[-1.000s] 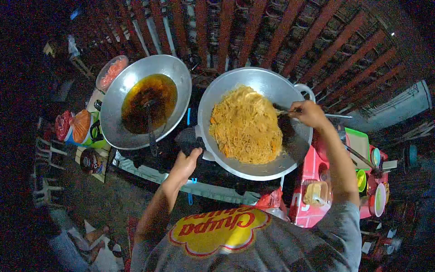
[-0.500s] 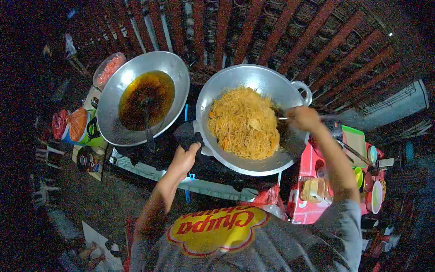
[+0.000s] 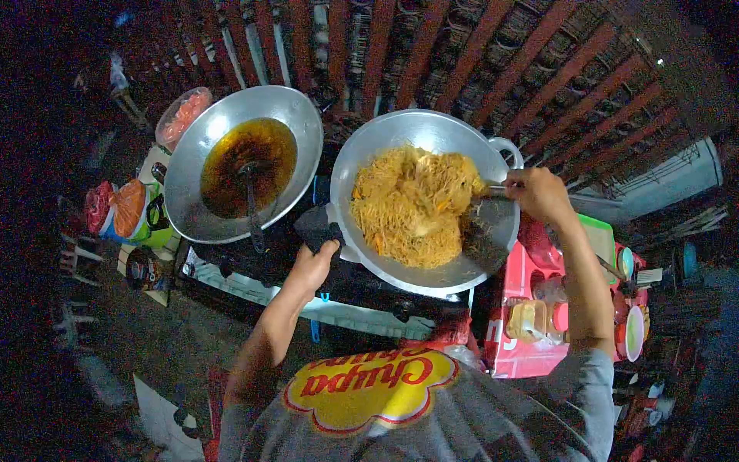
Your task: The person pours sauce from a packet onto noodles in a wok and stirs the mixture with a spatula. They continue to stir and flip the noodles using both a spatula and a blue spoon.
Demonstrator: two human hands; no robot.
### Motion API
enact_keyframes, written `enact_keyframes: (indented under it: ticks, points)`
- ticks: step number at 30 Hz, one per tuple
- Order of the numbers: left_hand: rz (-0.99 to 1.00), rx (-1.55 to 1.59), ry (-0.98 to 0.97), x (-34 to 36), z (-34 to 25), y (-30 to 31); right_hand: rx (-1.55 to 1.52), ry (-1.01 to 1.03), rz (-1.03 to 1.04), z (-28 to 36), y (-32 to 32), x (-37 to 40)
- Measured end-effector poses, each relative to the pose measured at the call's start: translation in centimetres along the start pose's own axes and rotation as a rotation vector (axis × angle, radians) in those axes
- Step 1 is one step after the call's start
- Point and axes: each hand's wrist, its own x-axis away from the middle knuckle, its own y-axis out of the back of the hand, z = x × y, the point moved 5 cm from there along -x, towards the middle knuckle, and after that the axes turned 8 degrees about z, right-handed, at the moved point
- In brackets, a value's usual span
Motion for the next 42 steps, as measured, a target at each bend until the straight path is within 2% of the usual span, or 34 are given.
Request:
enact_keyframes:
  ticks: [2, 3, 8, 10, 11, 12, 14, 16, 18, 19, 21, 24, 28, 29, 30, 32, 33, 35, 37, 38, 40, 42]
  points:
    - [-0.002, -0.02, 0.013, 0.0, 0.1, 0.0, 0.036, -0.007, -0.106, 0.5, 1.6, 0.8]
    - [0.007, -0.003, -0.006, -0.6, 0.7, 0.1, 0.168, 0.016, -0.174, 1.4, 2.5, 1.2]
    - [0.002, 0.047, -0.053, -0.6, 1.3, 0.2, 0.449, 0.043, -0.137, 2.4, 3.5, 0.8]
    - [0.0, -0.03, 0.015, 0.1, 0.2, 0.2, 0.525, 0.034, -0.092, 1.1, 3.2, 0.6]
    - [0.0, -0.031, 0.017, 0.1, 0.1, 0.2, 0.674, -0.061, 0.011, -0.3, 2.0, 0.1]
    - [-0.001, -0.038, 0.005, 0.1, 0.1, 0.1, 0.676, -0.058, 0.01, -0.3, 0.9, 0.0]
    - [-0.011, -0.039, -0.008, -0.1, 0.0, 0.3, 0.472, 0.055, 0.149, 0.0, -3.4, 0.5]
    - [0.013, -0.011, 0.002, -0.3, 0.4, 0.0, 0.1, 0.119, 0.022, -0.9, -10.1, -1.0]
    - [0.004, -0.038, -0.02, -0.3, 0.7, 0.0, -0.3, 0.127, 0.019, 1.8, -11.5, -1.9]
    - [-0.004, -0.065, -0.042, -0.5, 0.7, 0.1, -0.299, 0.136, 0.017, 2.5, -11.3, -2.4]
    - [-0.003, -0.069, -0.037, -1.0, 1.6, 0.3, -0.566, -0.047, 0.121, 2.5, -11.5, -2.6]
    - [0.016, -0.067, -0.026, -0.6, 0.7, 0.2, -0.648, 0.032, 0.068, 0.3, -11.2, -2.6]
    - [-0.019, -0.016, 0.043, -0.6, 1.1, 0.2, -0.662, -0.023, 0.001, -1.0, -8.4, -1.0]
    - [-0.016, -0.013, 0.041, -0.6, 1.0, 0.2, -0.511, -0.018, -0.004, 0.1, -6.1, -0.1]
    - [-0.018, -0.03, 0.013, -0.5, 0.8, 0.2, -0.509, -0.02, -0.006, 0.1, -5.1, 0.4]
    - [-0.018, -0.048, -0.018, -0.4, 0.5, 0.2, -0.251, 0.05, -0.149, 0.4, -2.9, 1.4]
    - [-0.02, -0.038, -0.031, -0.3, 0.4, 0.1, -0.179, -0.126, -0.146, 0.7, -1.8, 2.2]
    - [-0.022, -0.025, -0.041, -0.3, 0.6, 0.1, -0.087, -0.115, -0.152, 2.5, 1.0, 3.3]
    - [-0.028, -0.032, -0.063, -0.7, 0.9, 0.2, 0.111, -0.111, -0.194, 3.4, 2.3, 4.0]
    - [-0.025, -0.028, -0.061, -0.5, 0.6, 0.1, 0.114, -0.112, -0.192, 3.3, 2.5, 4.0]
    - [-0.028, -0.053, -0.003, 0.2, -0.3, 0.2, 0.344, 0.001, -0.207, 3.8, 2.8, 3.6]
    - [-0.017, -0.04, -0.035, -0.4, 0.4, 0.1, 0.415, -0.053, -0.174, 3.5, 3.5, 3.3]
